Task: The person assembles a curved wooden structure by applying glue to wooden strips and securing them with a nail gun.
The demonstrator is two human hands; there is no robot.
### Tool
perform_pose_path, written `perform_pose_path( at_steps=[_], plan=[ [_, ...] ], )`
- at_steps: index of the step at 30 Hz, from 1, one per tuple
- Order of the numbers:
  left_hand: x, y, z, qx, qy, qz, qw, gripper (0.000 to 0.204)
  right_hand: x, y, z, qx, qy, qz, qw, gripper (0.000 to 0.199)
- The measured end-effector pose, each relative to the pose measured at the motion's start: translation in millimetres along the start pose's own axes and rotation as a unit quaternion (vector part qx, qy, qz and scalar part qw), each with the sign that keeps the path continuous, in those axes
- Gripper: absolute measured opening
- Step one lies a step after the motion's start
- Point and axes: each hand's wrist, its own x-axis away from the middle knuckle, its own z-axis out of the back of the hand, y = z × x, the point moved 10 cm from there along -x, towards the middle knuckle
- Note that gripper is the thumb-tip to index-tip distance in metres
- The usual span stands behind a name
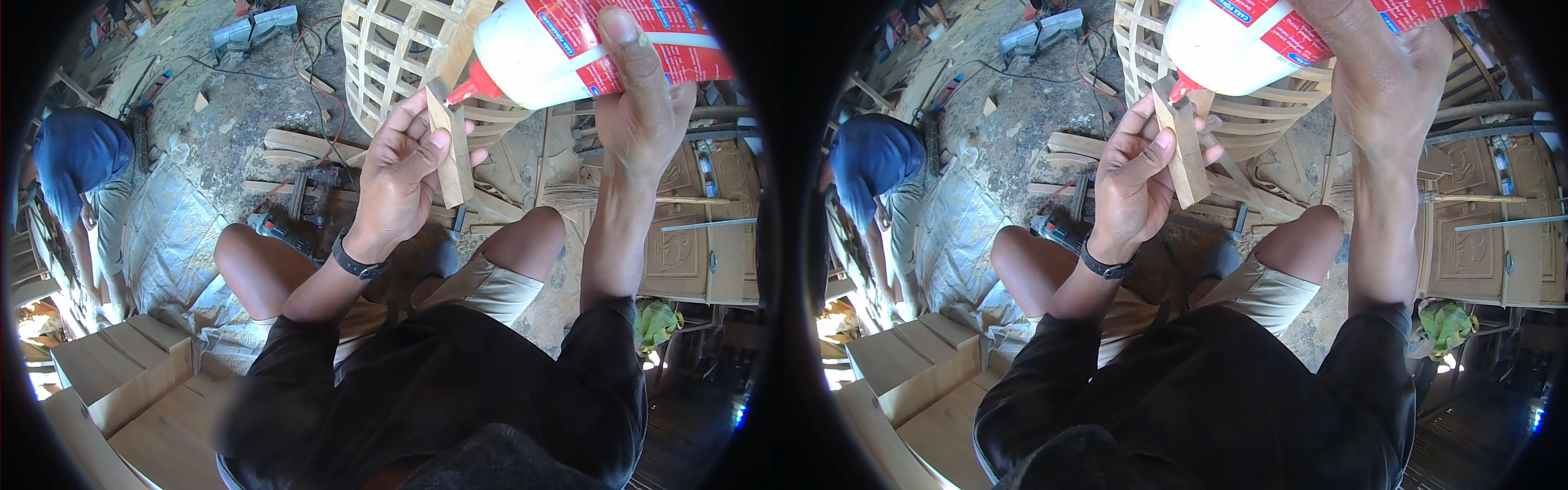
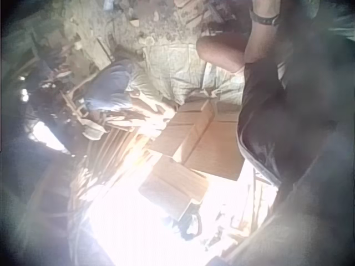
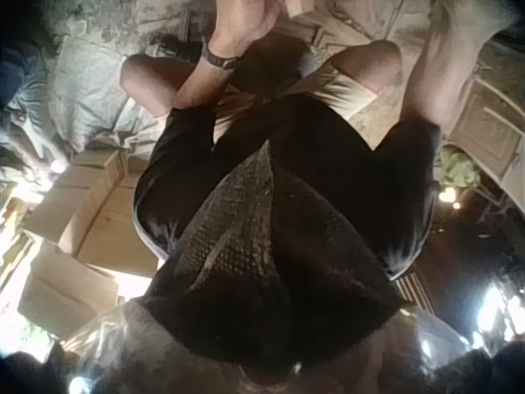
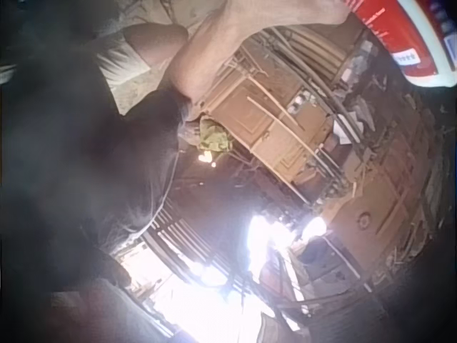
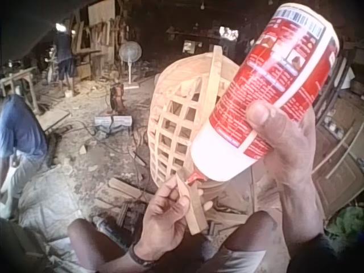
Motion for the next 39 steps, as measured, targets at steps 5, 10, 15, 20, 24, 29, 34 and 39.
perform_pose_path(
  at_steps=[5,10,15,20,24,29,34,39],
  plan=[
    [-0.9,-0.6,0.5,-0.008,-0.007,0.004,1.0,0.051,2.6,1.4,3.3,0.008,0.008,0.002,1.0,0.041],
    [0.1,1.0,0.0,-0.026,0.0,-0.002,1.0,0.049,2.2,-0.3,0.8,0.012,0.004,-0.01,1.0,0.04],
    [-0.1,-2.9,-0.8,-0.011,-0.008,0.009,1.0,0.05,-1.0,0.2,1.8,0.029,-0.016,-0.005,0.999,0.037],
    [0.0,-2.7,-0.3,-0.031,-0.001,0.0,1.0,0.046,-2.0,0.1,2.6,0.051,-0.016,-0.004,0.999,0.036],
    [0.2,2.0,4.1,-0.031,0.001,-0.002,1.0,0.047,-1.9,3.1,0.1,0.045,-0.015,-0.008,0.999,0.037],
    [-0.7,1.5,-2.6,-0.044,-0.01,-0.002,0.999,0.048,-5.7,14.1,30.4,0.034,-0.03,0.007,0.999,0.03],
    [-0.3,2.2,-3.2,-0.043,-0.011,-0.001,0.999,0.049,-7.5,12.0,24.5,0.071,-0.019,0.017,0.997,0.028],
    [1.2,8.8,2.8,-0.041,-0.002,-0.007,0.999,0.05,-0.4,1.3,-2.1,0.089,0.022,0.055,0.994,0.043]
  ],
)
